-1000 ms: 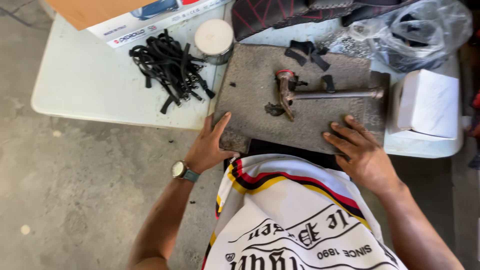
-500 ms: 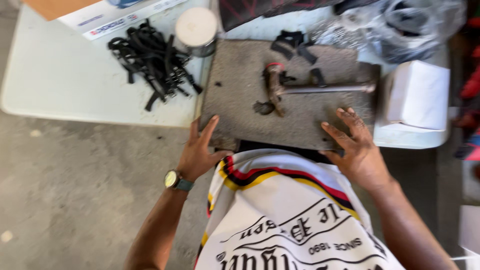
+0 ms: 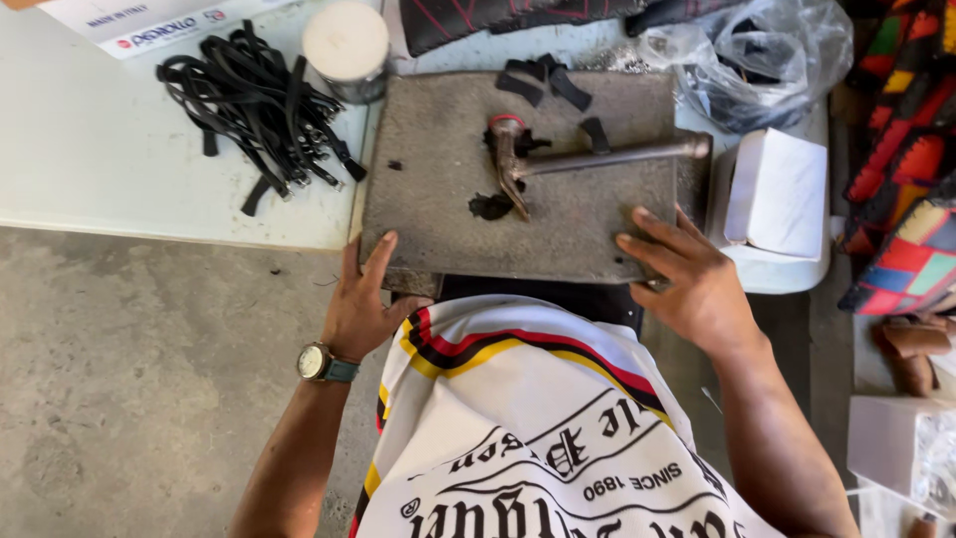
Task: The person sorts black zipper pulls and leather pouches on a work table, then attaches zipper sliders to the pouches by hand, using a small metal tool to help seat the slider on the zipper tape. They stack finished pouches on the table and place some into a cardboard box.
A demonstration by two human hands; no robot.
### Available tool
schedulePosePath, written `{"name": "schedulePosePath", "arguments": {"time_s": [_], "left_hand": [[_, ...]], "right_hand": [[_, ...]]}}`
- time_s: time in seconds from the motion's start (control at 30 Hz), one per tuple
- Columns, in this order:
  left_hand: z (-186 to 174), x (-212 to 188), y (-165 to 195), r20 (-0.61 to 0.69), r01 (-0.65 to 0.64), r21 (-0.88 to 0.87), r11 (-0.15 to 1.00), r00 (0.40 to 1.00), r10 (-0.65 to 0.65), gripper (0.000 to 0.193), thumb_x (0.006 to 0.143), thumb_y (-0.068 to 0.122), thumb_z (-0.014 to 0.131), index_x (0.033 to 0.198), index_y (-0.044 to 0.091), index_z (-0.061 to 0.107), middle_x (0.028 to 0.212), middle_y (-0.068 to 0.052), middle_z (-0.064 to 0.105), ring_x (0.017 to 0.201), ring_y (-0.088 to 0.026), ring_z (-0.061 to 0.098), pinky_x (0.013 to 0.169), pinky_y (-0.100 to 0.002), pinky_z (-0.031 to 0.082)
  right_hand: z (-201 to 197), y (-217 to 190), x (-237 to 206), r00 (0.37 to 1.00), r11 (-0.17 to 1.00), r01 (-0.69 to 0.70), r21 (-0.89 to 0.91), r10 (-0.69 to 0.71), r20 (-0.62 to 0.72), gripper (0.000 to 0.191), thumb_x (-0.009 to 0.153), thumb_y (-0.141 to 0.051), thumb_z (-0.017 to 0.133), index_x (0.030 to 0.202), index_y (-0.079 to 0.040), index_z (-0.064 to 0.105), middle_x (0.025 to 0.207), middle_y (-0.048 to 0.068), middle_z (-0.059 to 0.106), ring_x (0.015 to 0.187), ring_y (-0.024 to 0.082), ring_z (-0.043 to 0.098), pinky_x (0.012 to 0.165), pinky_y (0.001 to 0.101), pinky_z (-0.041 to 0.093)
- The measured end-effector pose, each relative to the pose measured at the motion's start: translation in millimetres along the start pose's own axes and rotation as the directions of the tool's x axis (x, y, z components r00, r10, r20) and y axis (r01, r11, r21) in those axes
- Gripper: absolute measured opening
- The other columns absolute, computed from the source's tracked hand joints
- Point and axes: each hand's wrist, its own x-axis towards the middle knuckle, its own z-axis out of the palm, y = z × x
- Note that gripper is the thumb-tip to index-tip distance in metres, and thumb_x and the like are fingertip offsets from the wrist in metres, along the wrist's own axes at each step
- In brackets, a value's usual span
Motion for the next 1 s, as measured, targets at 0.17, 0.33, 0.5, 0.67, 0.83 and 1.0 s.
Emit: {"name": "schedulePosePath", "arguments": {"time_s": [0.17, 0.33, 0.5, 0.67, 0.83, 1.0], "left_hand": [[2.1, -0.2, 6.6, -0.123, -0.064, 0.068, 0.996, 0.990, 0.072, 0.098, 0.066, 0.047, 0.088, 0.148, 0.011, 0.049, 0.151, -0.036, 0.032, 0.135, -0.051, 0.044, 0.107, -0.053, 0.047], [4.4, -2.8, 5.8, -0.101, -0.025, -0.040, 0.999, 0.995, 0.021, 0.099, 0.072, 0.042, 0.092, 0.152, 0.007, 0.047, 0.150, -0.031, 0.035, 0.140, -0.049, 0.042, 0.110, -0.051, 0.046], [12.0, -4.9, 6.6, -0.152, -0.059, -0.120, 0.991, 0.988, 0.040, 0.096, 0.071, 0.035, 0.093, 0.151, 0.007, 0.047, 0.148, -0.028, 0.041, 0.137, -0.043, 0.049, 0.112, -0.048, 0.045], [14.5, -3.2, 20.8, -0.186, -0.001, -0.156, 0.988, 0.982, -0.028, 0.096, 0.066, 0.030, 0.095, 0.149, 0.008, 0.050, 0.145, -0.020, 0.052, 0.133, -0.037, 0.054, 0.111, -0.046, 0.048], [23.1, -12.8, 44.5, -0.280, -0.023, -0.165, 0.986, 0.960, -0.024, 0.095, 0.065, 0.026, 0.096, 0.147, 0.006, 0.052, 0.145, -0.026, 0.045, 0.135, -0.044, 0.050, 0.108, -0.048, 0.047], [28.9, -17.9, 39.2, -0.259, 0.023, -0.218, 0.976, 0.962, -0.080, 0.094, 0.066, 0.031, 0.095, 0.146, 0.006, 0.053, 0.147, -0.028, 0.043, 0.133, -0.040, 0.051, 0.108, -0.047, 0.047]], "right_hand": [[-2.2, 8.7, 11.1, 0.997, 0.999, -0.015, 0.036, 0.013, 0.072, 0.057, 0.069, -0.012, 0.084, 0.125, -0.009, 0.072, 0.143, 0.013, 0.062, 0.129, 0.030, 0.061, 0.118, 0.0438, 0.043], [7.8, 4.8, -2.9, 0.993, 0.992, -0.050, 0.120, 0.037, 0.114, 0.061, 0.072, -0.021, 0.086, 0.128, -0.005, 0.068, 0.147, 0.018, 0.056, 0.131, 0.034, 0.057, 0.115, 0.0436, 0.042], [28.1, 9.1, -21.2, 0.999, 1.000, -0.014, -0.014, 0.014, -0.037, 0.052, 0.082, -0.007, 0.079, 0.132, -0.006, 0.066, 0.143, 0.014, 0.061, 0.132, 0.032, 0.059, 0.119, 0.0445, 0.043], [28.9, 23.4, -21.1, 0.998, 1.000, -0.030, 0.002, 0.030, -0.053, 0.051, 0.080, -0.003, 0.077, 0.130, -0.009, 0.067, 0.141, 0.010, 0.063, 0.130, 0.031, 0.060, 0.119, 0.0442, 0.044], [22.8, 31.1, -19.7, 0.991, 0.993, -0.096, 0.072, 0.102, -0.082, 0.052, 0.076, 0.004, 0.074, 0.126, -0.009, 0.070, 0.141, 0.010, 0.064, 0.132, 0.032, 0.060, 0.117, 0.0416, 0.046], [28.6, 27.1, -27.9, 0.985, 0.991, -0.133, 0.025, 0.135, -0.108, 0.046, 0.080, 0.005, 0.074, 0.125, -0.007, 0.070, 0.139, 0.010, 0.065, 0.127, 0.029, 0.064, 0.110, 0.0364, 0.051]]}}
